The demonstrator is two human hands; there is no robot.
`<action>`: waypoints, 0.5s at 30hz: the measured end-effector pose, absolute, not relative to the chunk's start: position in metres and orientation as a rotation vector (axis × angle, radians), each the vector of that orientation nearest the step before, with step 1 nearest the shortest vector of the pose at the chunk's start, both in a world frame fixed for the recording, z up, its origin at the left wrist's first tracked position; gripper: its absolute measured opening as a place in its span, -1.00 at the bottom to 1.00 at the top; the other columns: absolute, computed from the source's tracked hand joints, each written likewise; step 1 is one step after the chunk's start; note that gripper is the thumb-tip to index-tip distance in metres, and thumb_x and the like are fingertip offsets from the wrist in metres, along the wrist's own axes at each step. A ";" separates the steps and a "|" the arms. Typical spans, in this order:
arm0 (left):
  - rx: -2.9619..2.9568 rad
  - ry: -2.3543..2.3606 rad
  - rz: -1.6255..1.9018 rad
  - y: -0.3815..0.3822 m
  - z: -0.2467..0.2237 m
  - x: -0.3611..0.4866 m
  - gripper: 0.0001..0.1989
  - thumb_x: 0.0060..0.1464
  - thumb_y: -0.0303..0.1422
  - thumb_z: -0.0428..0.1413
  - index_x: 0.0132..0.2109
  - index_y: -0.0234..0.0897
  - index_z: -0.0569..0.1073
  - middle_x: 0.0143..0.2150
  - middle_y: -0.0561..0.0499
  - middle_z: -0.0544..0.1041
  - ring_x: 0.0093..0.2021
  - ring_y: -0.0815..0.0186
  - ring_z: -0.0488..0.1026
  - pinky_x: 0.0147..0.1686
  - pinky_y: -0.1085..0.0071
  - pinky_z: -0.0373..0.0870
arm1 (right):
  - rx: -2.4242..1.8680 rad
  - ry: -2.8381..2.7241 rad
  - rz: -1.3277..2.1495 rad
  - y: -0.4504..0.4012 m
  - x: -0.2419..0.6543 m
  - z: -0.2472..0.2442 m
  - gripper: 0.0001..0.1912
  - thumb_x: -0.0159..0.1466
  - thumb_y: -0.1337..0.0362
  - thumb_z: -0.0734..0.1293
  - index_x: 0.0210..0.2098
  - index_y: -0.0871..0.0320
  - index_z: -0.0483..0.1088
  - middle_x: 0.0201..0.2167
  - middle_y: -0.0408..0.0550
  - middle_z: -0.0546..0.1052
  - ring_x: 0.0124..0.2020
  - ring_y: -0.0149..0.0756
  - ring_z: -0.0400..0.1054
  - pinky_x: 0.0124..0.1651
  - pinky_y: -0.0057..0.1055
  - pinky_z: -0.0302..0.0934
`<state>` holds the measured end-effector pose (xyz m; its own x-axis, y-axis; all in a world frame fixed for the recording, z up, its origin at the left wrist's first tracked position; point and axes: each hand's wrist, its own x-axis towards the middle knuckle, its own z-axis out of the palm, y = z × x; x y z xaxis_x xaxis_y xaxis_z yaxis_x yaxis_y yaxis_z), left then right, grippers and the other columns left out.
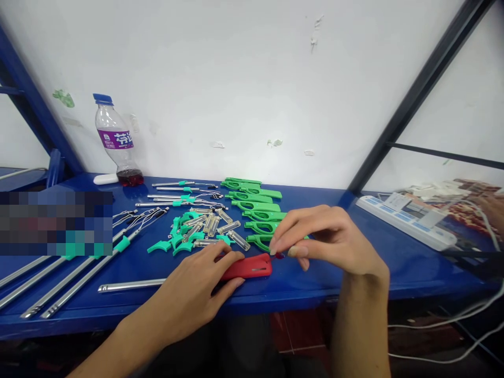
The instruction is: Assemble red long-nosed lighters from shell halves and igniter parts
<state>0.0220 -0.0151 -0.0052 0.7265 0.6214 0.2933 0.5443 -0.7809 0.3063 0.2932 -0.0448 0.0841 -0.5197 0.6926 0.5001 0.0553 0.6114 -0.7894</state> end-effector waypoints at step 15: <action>2.743 0.946 0.560 -0.015 -0.006 0.021 -0.72 0.48 -0.26 0.03 0.24 -0.09 0.45 0.16 -0.14 0.51 0.06 0.01 0.57 -0.02 0.08 0.57 | -0.595 -1.951 0.749 -0.042 0.290 0.081 -0.86 0.18 0.38 0.66 -0.30 0.12 0.69 -0.25 -0.05 0.70 -0.32 -0.33 0.54 -0.40 -0.46 0.39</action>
<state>0.0211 -0.0150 -0.0062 0.7256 0.6244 0.2892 0.5539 -0.7794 0.2928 0.2903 -0.0419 0.0811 -0.4488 0.6692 0.5923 0.1005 0.6964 -0.7106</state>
